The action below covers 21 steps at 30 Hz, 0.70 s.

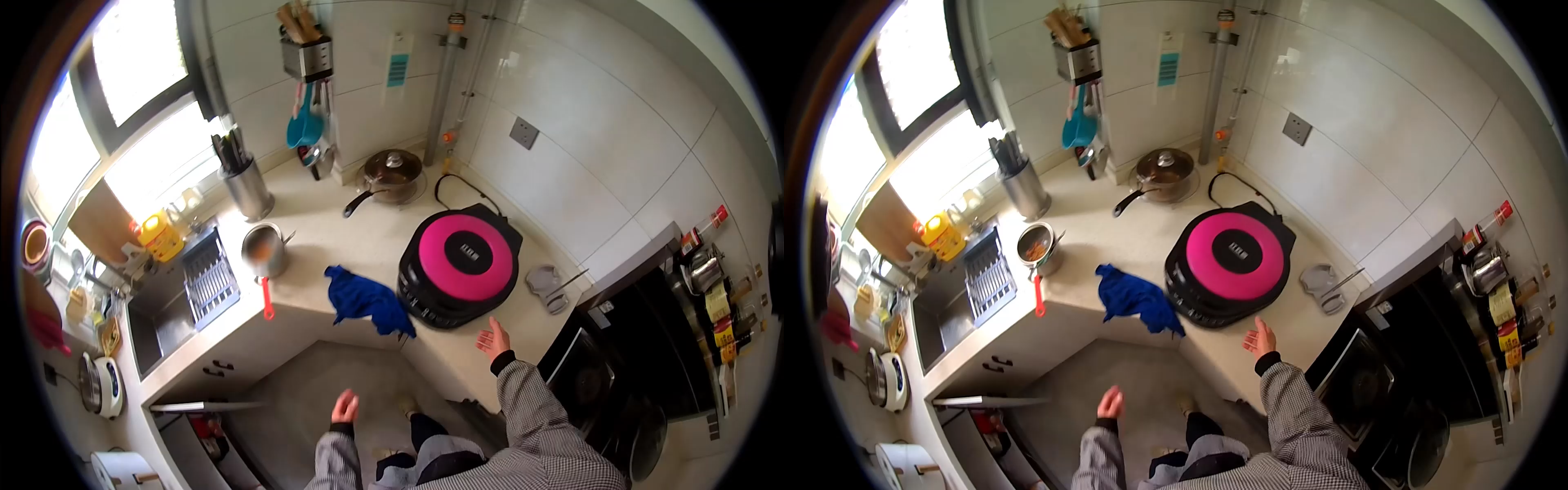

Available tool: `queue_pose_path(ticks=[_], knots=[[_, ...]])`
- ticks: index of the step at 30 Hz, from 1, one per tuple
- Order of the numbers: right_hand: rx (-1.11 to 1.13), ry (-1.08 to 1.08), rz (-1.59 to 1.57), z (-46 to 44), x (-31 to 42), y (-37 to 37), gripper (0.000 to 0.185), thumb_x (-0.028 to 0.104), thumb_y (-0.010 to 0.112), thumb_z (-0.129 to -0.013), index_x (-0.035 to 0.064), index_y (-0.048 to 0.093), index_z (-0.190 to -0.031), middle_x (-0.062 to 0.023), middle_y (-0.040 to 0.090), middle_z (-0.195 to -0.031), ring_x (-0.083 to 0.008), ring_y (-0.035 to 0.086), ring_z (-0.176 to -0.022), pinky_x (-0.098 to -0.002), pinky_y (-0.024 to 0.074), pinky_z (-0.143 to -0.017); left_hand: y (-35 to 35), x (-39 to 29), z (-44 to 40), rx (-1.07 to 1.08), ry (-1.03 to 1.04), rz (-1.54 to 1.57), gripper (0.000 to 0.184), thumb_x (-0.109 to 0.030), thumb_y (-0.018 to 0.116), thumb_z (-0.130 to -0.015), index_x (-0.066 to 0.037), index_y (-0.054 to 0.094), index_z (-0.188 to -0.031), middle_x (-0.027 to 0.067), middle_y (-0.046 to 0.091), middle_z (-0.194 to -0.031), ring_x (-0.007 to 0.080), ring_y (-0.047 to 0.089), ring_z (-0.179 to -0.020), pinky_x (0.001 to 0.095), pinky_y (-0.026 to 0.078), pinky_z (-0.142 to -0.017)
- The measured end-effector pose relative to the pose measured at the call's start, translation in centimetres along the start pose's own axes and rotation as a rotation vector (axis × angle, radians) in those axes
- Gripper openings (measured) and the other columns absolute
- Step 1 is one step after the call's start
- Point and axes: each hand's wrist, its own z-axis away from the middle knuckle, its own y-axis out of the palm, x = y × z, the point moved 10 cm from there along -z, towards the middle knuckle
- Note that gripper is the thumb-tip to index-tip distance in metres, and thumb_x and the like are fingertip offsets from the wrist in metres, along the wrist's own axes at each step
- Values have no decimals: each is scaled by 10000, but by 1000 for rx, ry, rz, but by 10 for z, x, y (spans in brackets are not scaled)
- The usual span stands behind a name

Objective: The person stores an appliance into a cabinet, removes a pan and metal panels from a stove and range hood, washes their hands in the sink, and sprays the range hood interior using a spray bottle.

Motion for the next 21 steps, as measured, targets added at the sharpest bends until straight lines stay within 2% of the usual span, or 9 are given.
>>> queue_pose_path(ticks=[2,3,6,7,9,10,16,18,21], knots=[[-73,-28,5,7,16,20,679,466,580,-813,64,355,-1312,-188,408,-1236,-302,428,-1162,-411,378,-936,12,-18,-56,-32,-77,14,503,-183,612,-854,-106,426,-1315,45,534,-1205,110,537,-948,235,443,-741],[-101,9,17,-37,40,-25,679,466,580,-813,64,355,-1312,-188,408,-1236,-302,428,-1162,-411,378,-936,97,-31,-100,-30,-179,20,566,-250,643,-833,-101,408,-1326,58,506,-1244,122,538,-954,267,449,-748],[-683,-839,455,-87,144,-67,568,355,609,-813,-48,452,-1182,-216,496,-1072,-336,491,-1050,-401,415,-875,181,-67,-192,-129,-539,-92,925,-432,736,-707,-73,238,-1399,113,416,-1327,198,423,-1181,327,359,-924],[-670,-1030,273,-87,197,-65,461,260,632,-793,-38,496,-1119,-227,503,-1105,-355,481,-1047,-433,390,-886,196,-33,-233,-161,-435,-178,978,-385,791,-655,-9,244,-1374,152,407,-1311,220,436,-1164,338,369,-933],[-797,-1098,627,-112,248,-57,341,144,632,-754,9,541,-1053,-170,580,-1003,-335,524,-957,-433,402,-832,224,-34,-234,-63,-119,-39,975,-232,819,-617,41,232,-1347,187,410,-1279,236,453,-1138,350,385,-935],[-829,-1145,751,-131,282,-46,317,166,611,-773,31,555,-1054,-147,597,-980,-337,535,-938,-431,407,-835,210,-28,-229,-296,71,-140,996,-163,788,-564,53,210,-1346,219,437,-1234,274,478,-1101,337,384,-945],[-465,-610,1307,-308,330,2,369,341,493,-864,75,597,-1098,-167,588,-1096,-326,540,-1021,-435,405,-914,213,-36,-211,-266,-87,-73,909,-32,653,-546,-2,220,-1344,172,461,-1194,265,498,-1075,326,415,-914],[-316,-269,1351,-373,304,-12,442,368,537,-842,40,572,-1136,-185,546,-1167,-340,508,-1078,-426,408,-931,217,-43,-210,-256,-95,-45,886,-22,647,-560,-7,228,-1340,165,459,-1198,257,495,-1078,323,414,-916],[-362,-257,1456,-380,304,-10,509,256,693,-759,-24,529,-1151,-160,447,-1289,-329,495,-1115,-396,448,-921,217,-47,-207,-285,-129,-18,854,-21,650,-566,-8,260,-1325,156,466,-1184,248,495,-1077,322,420,-906]])
